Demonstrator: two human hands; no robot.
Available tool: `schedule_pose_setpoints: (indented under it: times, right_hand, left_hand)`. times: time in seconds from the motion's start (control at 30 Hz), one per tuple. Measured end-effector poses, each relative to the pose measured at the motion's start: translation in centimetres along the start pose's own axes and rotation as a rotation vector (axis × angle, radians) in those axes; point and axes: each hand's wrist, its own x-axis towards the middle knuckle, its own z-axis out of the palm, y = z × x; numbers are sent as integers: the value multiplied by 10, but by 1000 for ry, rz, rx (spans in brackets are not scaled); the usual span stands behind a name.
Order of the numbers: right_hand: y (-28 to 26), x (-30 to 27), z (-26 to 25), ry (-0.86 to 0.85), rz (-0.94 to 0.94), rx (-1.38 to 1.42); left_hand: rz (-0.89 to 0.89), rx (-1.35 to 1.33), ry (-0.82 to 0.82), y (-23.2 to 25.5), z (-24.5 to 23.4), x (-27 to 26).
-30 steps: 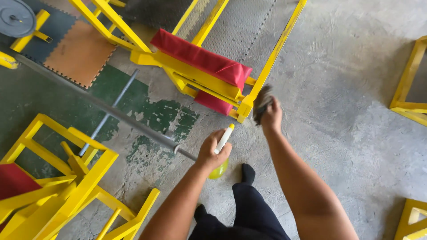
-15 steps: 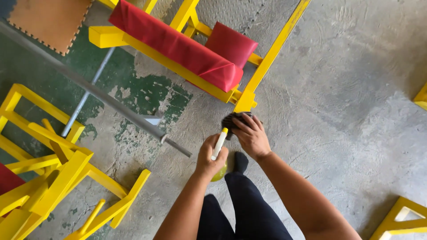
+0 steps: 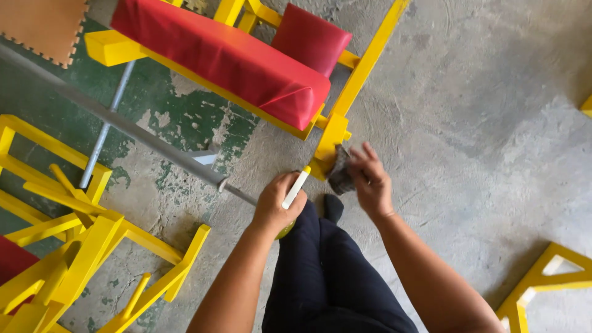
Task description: Using a spray bottle and a cloth to clean the metal frame and padded surfaces of gym machines.
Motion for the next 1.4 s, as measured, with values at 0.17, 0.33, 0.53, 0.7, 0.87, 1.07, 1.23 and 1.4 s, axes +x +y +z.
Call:
schedule_pose_setpoints:
  times: [0.17, 0.33, 0.53, 0.7, 0.87, 1.07, 1.23, 1.4]
  right_hand:
    - [-30, 47, 10, -208, 374, 271]
    - [66, 81, 23, -339, 345, 155]
    - [116, 97, 41, -242, 389, -147]
    - [-12, 66, 19, -327, 293, -87]
    - [11, 69, 22, -338, 436, -54]
    - [217, 116, 68, -308, 482, -371]
    - [124, 122, 56, -458, 504, -391]
    - [85, 102, 46, -571, 186, -417]
  left_hand:
    - [-121, 169, -264, 10, -6, 42]
    - [-173, 271, -401, 10, -10, 79]
    - [-176, 354, -477, 3, -5, 107]
    - [-127, 358, -482, 6, -6, 117]
    - [-48, 294, -521, -2, -5, 114]
    - [-46, 253, -451, -18, 7, 113]
    - [-55, 205, -386, -20, 10, 102]
    - [-88, 123, -364, -28, 13, 101]
